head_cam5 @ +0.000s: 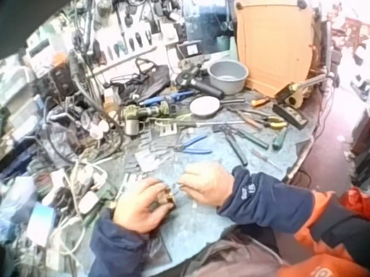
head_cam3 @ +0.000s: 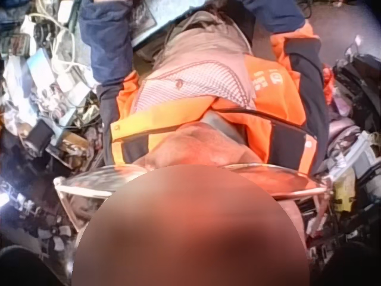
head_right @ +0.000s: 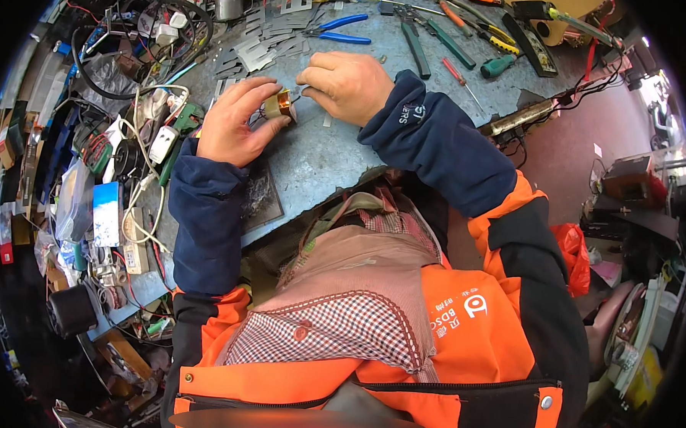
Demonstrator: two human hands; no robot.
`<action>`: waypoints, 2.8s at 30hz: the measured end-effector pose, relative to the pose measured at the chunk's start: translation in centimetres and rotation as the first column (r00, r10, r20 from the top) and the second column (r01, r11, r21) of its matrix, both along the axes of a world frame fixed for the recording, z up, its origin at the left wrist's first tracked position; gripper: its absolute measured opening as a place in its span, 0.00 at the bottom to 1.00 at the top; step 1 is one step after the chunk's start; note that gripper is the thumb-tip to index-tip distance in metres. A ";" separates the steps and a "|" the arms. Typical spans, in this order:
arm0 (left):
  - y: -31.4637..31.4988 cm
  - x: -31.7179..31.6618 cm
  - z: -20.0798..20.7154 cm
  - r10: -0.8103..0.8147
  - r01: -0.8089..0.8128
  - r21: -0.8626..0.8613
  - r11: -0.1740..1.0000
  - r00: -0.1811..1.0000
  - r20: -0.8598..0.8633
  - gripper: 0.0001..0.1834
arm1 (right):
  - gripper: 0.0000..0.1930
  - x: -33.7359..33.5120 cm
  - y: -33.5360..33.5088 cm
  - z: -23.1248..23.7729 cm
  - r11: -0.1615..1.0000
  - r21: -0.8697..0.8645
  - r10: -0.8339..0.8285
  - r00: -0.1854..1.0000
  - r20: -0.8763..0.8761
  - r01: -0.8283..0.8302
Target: The person assembles a small electronic component by hand, handling wires, a coil, and a metal plate. They strip wire ends, position the coil, and secure parts using pliers and a screwdriver on a cluttered workbench.
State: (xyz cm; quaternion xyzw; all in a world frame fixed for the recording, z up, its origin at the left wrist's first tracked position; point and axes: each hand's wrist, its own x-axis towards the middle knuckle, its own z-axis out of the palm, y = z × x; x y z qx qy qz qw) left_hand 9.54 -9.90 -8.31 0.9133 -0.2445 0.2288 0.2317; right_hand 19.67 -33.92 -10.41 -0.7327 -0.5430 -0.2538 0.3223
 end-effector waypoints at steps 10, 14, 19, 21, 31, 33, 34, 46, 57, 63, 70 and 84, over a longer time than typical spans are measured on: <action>0.1 0.4 -0.8 -0.021 0.021 -0.016 1.000 1.000 -0.012 0.22 | 0.12 0.7 0.7 -0.2 0.998 -0.025 0.056 0.997 0.059 -0.055; 0.2 0.4 -0.8 -0.022 0.021 -0.034 0.999 1.000 -0.016 0.22 | 0.11 0.9 1.1 -0.2 0.996 -0.029 0.084 0.995 0.060 -0.082; 0.2 0.6 -0.9 -0.028 0.027 -0.038 0.999 0.999 -0.022 0.22 | 0.09 1.2 1.3 -0.7 0.997 -0.050 0.056 0.998 -0.032 -0.058; 0.2 0.6 -1.0 -0.032 0.031 -0.042 0.999 0.999 -0.021 0.22 | 0.09 1.2 1.3 -0.9 0.995 -0.097 0.021 0.993 -0.115 -0.032; 0.1 0.5 -1.2 -0.030 0.028 -0.058 0.998 0.999 -0.026 0.22 | 0.08 1.0 1.0 -1.0 0.993 -0.009 0.106 0.933 -0.344 -0.116; 0.5 0.3 -1.8 -0.012 0.012 -0.057 0.998 1.000 0.000 0.22 | 0.08 2.0 1.4 -1.5 0.981 -0.013 0.185 0.951 -0.249 -0.194; 0.6 0.2 -1.2 -0.033 0.033 -0.032 0.999 0.999 -0.004 0.21 | 0.07 2.0 1.5 -1.4 0.984 -0.027 0.163 0.949 -0.269 -0.177; 0.3 0.4 -2.6 0.005 -0.005 -0.026 1.000 1.000 0.023 0.17 | 0.02 2.1 1.1 -2.3 0.994 -0.024 0.069 0.777 -0.626 -0.109; 0.2 0.4 -2.4 0.001 -0.002 -0.043 0.999 1.000 -0.023 0.21 | 0.12 3.8 -2.6 -3.7 0.945 0.186 -0.010 0.590 -0.807 0.270; 0.6 0.0 -1.4 -0.011 0.025 -0.133 0.991 0.995 0.102 0.26 | 0.10 5.8 -3.8 -4.4 0.871 0.273 0.044 0.489 -0.871 0.408; 4.7 -1.1 2.5 0.322 -0.252 -0.206 0.945 0.821 0.472 0.21 | 0.08 4.0 -2.1 -3.4 0.900 0.281 0.027 0.599 -0.800 0.334; 27.7 -1.0 0.6 0.642 -0.654 0.258 0.711 0.455 -0.617 0.43 | 0.08 3.3 -0.4 -3.2 0.964 0.151 -0.032 0.662 -0.749 0.218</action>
